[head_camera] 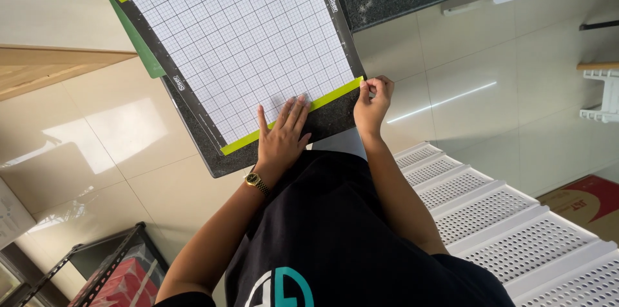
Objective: Applying yellow adhesive tape to the borders of green cutting mats and grid mats to secure or mark the edges.
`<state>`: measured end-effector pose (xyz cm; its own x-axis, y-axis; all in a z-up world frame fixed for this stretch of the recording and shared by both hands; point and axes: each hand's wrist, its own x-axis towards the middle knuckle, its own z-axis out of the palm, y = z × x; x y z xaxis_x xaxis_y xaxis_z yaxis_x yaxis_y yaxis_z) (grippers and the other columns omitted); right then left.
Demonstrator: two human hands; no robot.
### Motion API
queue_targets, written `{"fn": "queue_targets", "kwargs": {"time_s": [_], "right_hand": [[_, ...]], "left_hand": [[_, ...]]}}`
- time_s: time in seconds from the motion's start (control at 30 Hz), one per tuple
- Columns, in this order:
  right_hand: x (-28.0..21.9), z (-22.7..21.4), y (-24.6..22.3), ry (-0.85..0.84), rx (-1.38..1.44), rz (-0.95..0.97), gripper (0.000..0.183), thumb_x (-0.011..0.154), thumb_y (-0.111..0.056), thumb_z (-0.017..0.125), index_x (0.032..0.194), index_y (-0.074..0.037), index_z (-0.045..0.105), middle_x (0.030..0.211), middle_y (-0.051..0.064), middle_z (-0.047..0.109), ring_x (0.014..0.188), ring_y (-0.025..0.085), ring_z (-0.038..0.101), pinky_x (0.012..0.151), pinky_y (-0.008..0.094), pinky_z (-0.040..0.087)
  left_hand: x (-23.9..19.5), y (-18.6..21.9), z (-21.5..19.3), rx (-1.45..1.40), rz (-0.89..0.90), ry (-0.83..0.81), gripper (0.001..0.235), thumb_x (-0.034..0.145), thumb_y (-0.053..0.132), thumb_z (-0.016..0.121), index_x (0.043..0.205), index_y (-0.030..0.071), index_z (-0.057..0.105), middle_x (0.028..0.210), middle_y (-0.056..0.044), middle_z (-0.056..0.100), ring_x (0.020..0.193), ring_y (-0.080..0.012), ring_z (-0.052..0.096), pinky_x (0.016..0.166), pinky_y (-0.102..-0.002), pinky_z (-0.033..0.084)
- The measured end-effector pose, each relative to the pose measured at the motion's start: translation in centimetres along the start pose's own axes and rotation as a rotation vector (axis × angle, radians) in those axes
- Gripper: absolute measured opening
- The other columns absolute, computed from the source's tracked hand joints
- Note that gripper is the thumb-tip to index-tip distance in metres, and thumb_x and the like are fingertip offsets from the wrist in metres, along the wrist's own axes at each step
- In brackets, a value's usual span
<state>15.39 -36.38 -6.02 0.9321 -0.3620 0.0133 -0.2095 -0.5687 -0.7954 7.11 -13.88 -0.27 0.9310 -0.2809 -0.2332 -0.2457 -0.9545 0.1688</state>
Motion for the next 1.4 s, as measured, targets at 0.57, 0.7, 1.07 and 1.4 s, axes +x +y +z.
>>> {"fn": "queue_targets", "kwargs": {"time_s": [0.57, 0.7, 1.07, 1.4], "right_hand": [[0.0, 0.1, -0.4, 0.022, -0.010, 0.015, 0.011, 0.101, -0.006, 0.068, 0.098, -0.002, 0.058, 0.114, 0.010, 0.051, 0.098, 0.042, 0.072, 0.075, 0.041, 0.062], [0.2, 0.0, -0.4, 0.020, -0.019, 0.038, 0.011, 0.101, -0.007, 0.070, 0.098, -0.003, 0.059, 0.114, 0.010, 0.052, 0.097, 0.042, 0.073, 0.076, 0.040, 0.062], [0.3, -0.7, -3.6, -0.090, 0.046, 0.184, 0.046, 0.098, -0.025, 0.075, 0.132, -0.006, 0.048, 0.125, 0.018, 0.053, 0.117, 0.039, 0.061, 0.090, 0.053, 0.052], [2.4, -1.0, -1.9, -0.183, 0.240, 0.278, 0.041, 0.078, -0.014, 0.096, 0.110, -0.001, 0.074, 0.098, 0.017, 0.070, 0.092, 0.025, 0.073, 0.076, 0.034, 0.062]], "left_hand": [[0.2, -0.3, -0.6, 0.029, 0.025, 0.004, 0.080, 0.096, 0.056, 0.053, 0.164, 0.025, 0.025, 0.169, 0.004, 0.026, 0.154, -0.0176, 0.026, 0.117, -0.076, 0.007], [0.3, -0.3, -0.6, 0.008, 0.032, -0.003, 0.080, 0.096, 0.056, 0.054, 0.164, 0.025, 0.026, 0.169, 0.004, 0.028, 0.153, -0.0174, 0.028, 0.117, -0.077, 0.008], [0.4, -1.0, -0.3, 0.078, 0.084, 0.030, 0.088, 0.091, 0.069, 0.052, 0.164, 0.026, 0.027, 0.169, 0.004, 0.027, 0.151, -0.0173, 0.032, 0.114, -0.082, 0.010], [0.5, -0.6, -1.2, -0.004, 0.033, -0.011, 0.084, 0.093, 0.066, 0.051, 0.163, 0.026, 0.028, 0.169, 0.005, 0.028, 0.150, -0.0163, 0.031, 0.113, -0.083, 0.008]]}}
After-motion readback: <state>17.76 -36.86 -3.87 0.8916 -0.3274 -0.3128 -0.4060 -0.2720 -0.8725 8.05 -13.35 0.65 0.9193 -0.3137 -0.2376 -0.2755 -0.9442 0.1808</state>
